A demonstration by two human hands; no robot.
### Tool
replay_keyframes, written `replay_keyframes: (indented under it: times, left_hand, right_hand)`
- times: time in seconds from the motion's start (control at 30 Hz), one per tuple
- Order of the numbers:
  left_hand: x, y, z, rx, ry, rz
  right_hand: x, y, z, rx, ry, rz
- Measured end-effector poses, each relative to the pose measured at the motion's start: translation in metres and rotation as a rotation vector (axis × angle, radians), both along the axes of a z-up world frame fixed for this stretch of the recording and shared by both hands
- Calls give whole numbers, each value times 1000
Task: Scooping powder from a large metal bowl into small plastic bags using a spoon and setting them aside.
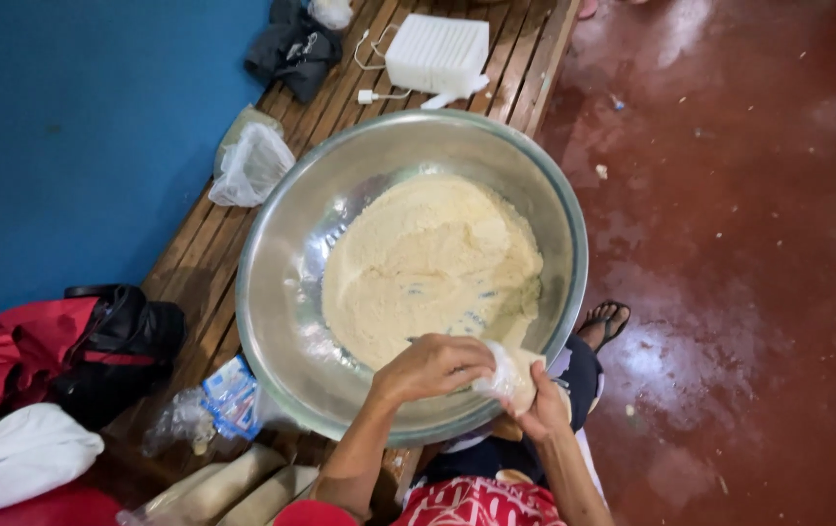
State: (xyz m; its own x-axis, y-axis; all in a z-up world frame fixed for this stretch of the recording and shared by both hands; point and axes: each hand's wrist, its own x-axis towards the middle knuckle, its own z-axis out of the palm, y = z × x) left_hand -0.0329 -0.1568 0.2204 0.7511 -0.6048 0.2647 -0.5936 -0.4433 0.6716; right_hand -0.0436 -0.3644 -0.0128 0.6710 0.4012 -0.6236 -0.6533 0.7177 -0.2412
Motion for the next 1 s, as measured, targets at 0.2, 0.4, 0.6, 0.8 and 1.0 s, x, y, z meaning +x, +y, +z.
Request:
replay_keyframes:
  times: [0.2, 0.4, 0.6, 0.8, 1.0]
  left_hand:
    - [1, -7, -8, 216, 34, 40]
    - [-2, -11, 13, 427, 155, 136]
    - [-9, -8, 7, 426, 68, 75]
    - [-16, -7, 9, 22, -136, 366]
    - [-19, -7, -5, 213, 732, 539]
  right_hand:
    - [-6, -5, 6, 93, -216, 71]
    - [-9, -1, 50, 77, -222, 25]
    - [-15, -5, 27, 52, -132, 60]
    - [-20, -6, 13, 9, -76, 45]
    - [-14, -1, 36, 72, -299, -66]
